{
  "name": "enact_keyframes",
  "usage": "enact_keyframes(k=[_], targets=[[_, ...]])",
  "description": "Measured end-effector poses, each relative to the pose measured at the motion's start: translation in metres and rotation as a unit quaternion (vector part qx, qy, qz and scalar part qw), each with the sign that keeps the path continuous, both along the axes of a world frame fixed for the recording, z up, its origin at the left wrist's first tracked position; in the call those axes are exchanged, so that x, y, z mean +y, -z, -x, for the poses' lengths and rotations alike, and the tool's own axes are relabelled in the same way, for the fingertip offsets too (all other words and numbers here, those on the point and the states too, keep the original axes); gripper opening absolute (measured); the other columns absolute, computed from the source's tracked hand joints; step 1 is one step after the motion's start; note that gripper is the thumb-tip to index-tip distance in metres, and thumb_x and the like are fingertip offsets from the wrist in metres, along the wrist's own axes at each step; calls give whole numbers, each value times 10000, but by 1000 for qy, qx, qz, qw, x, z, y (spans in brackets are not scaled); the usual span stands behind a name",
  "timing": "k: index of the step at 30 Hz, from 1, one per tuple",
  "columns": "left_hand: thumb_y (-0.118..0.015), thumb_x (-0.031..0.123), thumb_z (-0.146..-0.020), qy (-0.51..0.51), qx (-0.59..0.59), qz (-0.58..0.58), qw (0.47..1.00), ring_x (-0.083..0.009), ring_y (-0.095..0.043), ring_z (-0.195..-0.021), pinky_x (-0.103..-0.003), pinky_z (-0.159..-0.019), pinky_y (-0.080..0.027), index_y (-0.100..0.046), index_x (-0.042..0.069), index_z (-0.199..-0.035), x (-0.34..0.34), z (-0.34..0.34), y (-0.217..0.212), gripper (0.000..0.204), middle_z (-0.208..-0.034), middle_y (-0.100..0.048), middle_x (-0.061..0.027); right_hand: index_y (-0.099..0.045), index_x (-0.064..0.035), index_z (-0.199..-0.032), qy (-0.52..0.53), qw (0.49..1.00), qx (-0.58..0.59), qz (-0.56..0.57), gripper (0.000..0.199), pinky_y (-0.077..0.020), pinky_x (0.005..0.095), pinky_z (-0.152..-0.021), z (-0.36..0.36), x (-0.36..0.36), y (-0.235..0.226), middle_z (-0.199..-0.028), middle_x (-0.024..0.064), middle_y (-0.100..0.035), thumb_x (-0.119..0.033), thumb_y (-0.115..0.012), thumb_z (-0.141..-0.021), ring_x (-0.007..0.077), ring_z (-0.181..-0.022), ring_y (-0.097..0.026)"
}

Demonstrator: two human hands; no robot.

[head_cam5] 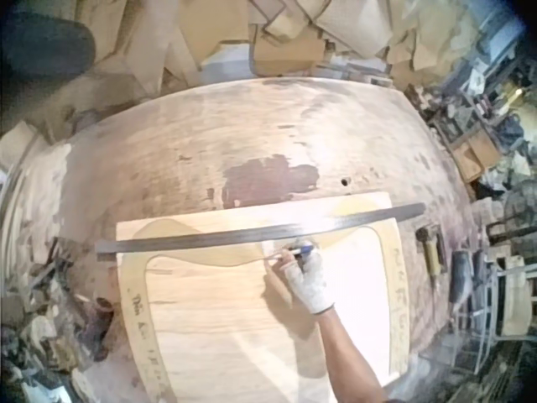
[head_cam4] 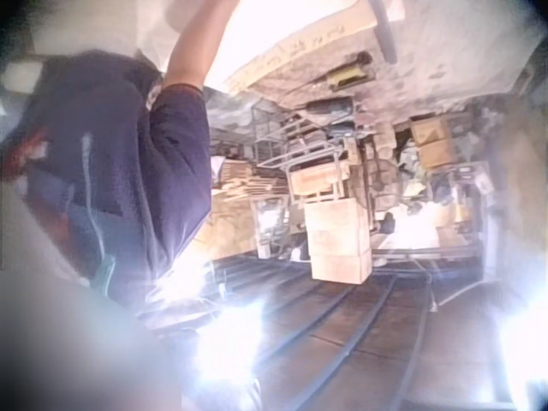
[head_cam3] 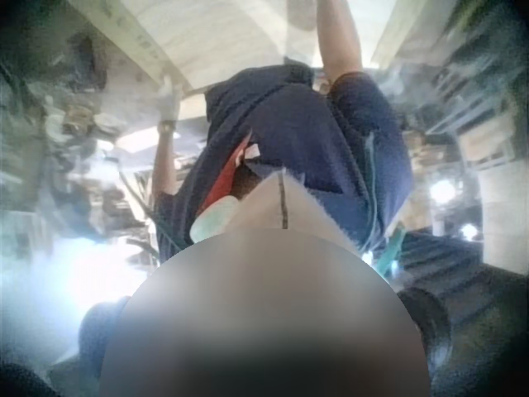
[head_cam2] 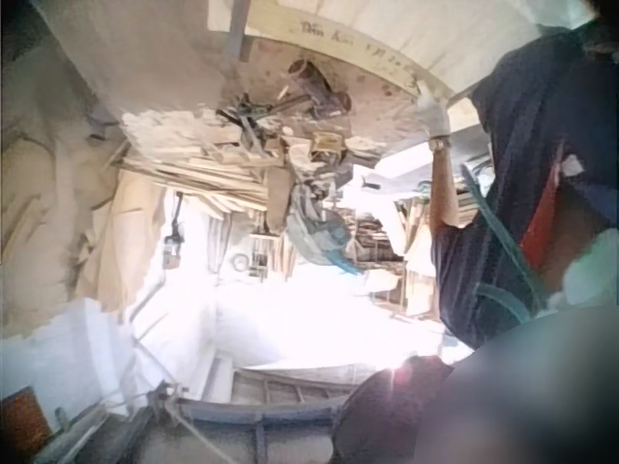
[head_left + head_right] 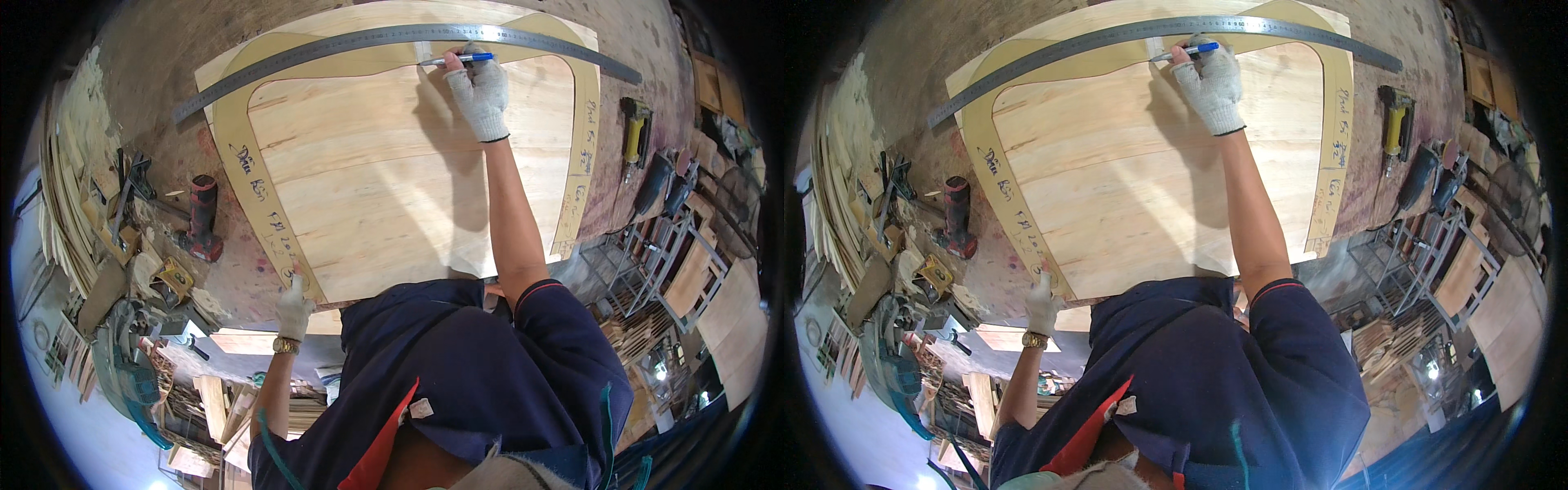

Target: The person assembles a curved wooden frame by fitting small wooden pieces into slots. He then measures and marks a large flat wooden panel using a ruler and a pen.

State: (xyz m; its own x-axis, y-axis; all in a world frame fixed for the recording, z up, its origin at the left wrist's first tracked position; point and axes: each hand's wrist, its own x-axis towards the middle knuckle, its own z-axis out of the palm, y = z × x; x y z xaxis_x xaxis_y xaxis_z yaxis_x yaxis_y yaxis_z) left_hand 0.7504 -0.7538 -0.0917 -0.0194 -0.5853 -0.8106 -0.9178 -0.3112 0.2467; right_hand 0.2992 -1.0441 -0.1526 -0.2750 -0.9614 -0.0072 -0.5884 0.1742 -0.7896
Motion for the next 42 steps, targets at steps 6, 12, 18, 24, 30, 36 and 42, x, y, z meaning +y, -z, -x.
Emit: enact_keyframes(k=[6, 12, 18, 24, 30, 36, 42], targets=[[-721, -21, -757, -26, 34, 18, 999, -216, -556, -546, -375, -516, -467, -192, 228, -1626, 0, 1, -3, 1047, -656, -527, -110, -711, -44, -947, 10, 999, 42, 29, 297, -502, 285, -633, 21, 5, 3, -773, 41, -748, -338, -678, -968, 117, -681, -664], [-710, -73, -788, 13, 10, 6, 1000, -169, -597, -616, -328, -513, -486, -174, 173, -1630, 2, -2, 1, 1027, -791, -637, -82, -704, -39, -965, 16, 996, 75, 52, 279, -506, 284, -647, 43, 11, 1, -772, 46, -738, -318, -686, -966, 128, -701, -664], [-774, 40, -750, 27, 33, 50, 998, -344, -645, -703, -432, -618, -493, -134, 147, -1627, -4, 5, -6, 1091, -814, -656, -208, -724, -60, -917, 64, 996, 44, 35, 317, -517, 331, -670, 65, 16, -5, -765, 60, -720, -371, -678, -958, 182, -708, -666], [-778, 34, -744, 14, 9, -1, 1000, -385, -667, -787, -443, -663, -506, -132, 149, -1628, -7, 6, -9, 1101, -869, -673, -231, -697, -27, -1002, 78, 995, -30, 50, 285, -504, 270, -656, 80, 19, -3, -802, 57, -734, -311, -682, -979, 106, -702, -662], [-843, 122, -699, 29, 68, 95, 993, -308, -603, -650, -416, -584, -466, -145, 135, -1627, 8, -7, 6, 1161, -770, -608, -164, -695, -5, -998, 120, 991, -44, 51, 246, -521, 279, -676, 95, 22, 4, -818, 68, -740, -250, -689, -970, 111, -749, -667], [-816, 291, -730, 144, -7, 146, 979, -340, -657, -748, -461, -631, -507, -496, 78, -1407, -1, 0, -15, 778, -816, -662, -143, -689, -2, -980, 107, 973, -127, 162, 199, -464, 263, -661, 65, 7, -20, -823, 14, -661, -184, -614, -1010, 85, -728, -561], [-779, 371, -829, 52, -63, 367, 927, -328, -638, -725, -425, -652, -522, -642, 70, -1209, -80, 44, -15, 504, -817, -672, -109, -714, -78, -1050, -121, 982, 65, 128, 169, -509, 330, -733, -8, -30, -23, -931, 92, -646, -156, -696, -902, 249, -778, -623]])
